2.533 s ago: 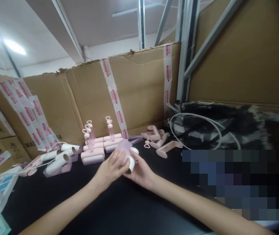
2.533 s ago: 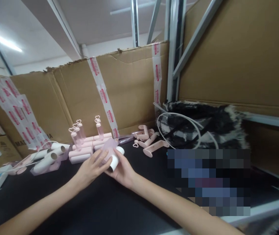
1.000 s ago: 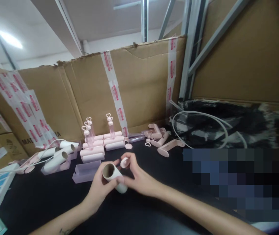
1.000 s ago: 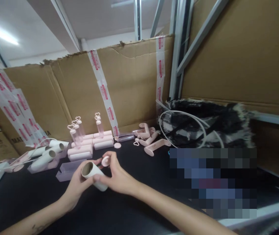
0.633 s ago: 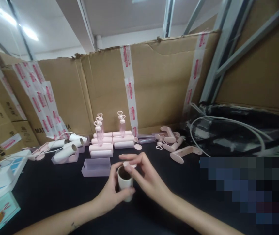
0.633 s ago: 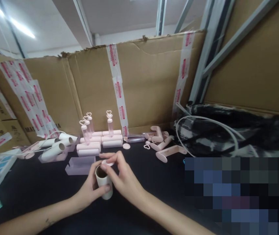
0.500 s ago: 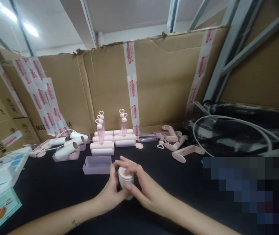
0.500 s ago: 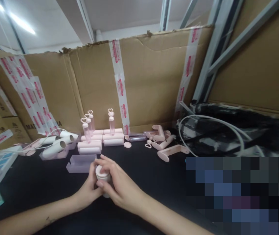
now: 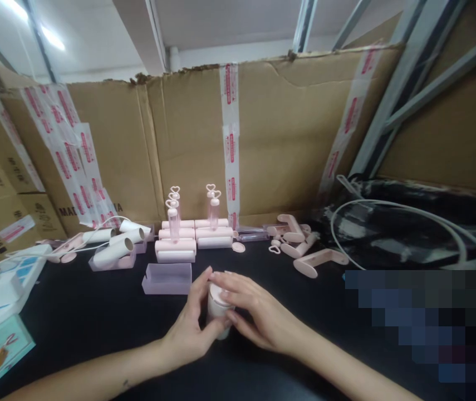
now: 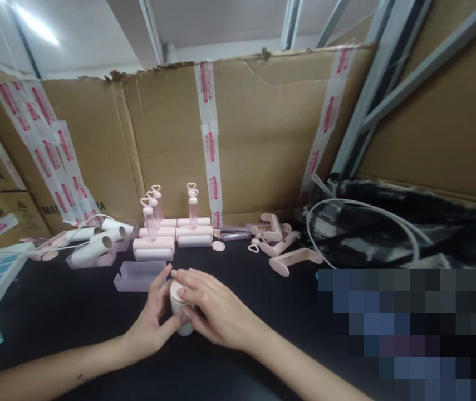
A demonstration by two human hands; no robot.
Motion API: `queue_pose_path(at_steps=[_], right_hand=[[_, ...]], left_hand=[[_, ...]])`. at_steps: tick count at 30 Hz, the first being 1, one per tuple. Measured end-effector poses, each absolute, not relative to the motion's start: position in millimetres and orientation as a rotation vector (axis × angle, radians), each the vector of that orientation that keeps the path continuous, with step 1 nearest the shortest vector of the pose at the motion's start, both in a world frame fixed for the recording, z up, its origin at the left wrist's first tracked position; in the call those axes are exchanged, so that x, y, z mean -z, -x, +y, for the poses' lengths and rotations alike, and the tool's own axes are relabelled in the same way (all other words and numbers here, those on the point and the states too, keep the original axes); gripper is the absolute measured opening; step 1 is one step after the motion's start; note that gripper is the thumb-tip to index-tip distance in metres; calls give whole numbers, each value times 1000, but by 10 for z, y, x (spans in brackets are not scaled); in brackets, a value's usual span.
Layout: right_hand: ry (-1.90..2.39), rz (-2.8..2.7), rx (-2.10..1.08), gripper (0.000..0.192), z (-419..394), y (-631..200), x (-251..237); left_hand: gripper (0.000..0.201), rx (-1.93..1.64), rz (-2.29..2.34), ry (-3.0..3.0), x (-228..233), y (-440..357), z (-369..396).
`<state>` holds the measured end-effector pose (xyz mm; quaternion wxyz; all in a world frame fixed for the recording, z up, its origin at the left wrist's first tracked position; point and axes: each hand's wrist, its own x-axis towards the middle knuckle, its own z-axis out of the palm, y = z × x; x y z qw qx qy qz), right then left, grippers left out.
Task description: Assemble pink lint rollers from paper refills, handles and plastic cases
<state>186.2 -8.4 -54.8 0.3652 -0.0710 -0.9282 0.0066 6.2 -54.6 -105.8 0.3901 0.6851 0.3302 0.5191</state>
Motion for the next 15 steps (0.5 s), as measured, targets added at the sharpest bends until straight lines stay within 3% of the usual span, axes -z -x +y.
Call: queue_pose_path(at_steps=[4, 8, 15], right_hand=[[235, -2421, 12, 57, -61, -1894, 570], [240, -2424, 1, 54, -61, -1926, 520], [318, -2429, -298, 46, -186, -1897, 499]], left_hand=[[67, -1319, 898, -1778, 1076, -51, -532], [77, -1284, 913, -1768, 1058, -57, -521], [80, -1266, 1012, -1853, 967, -46, -540]])
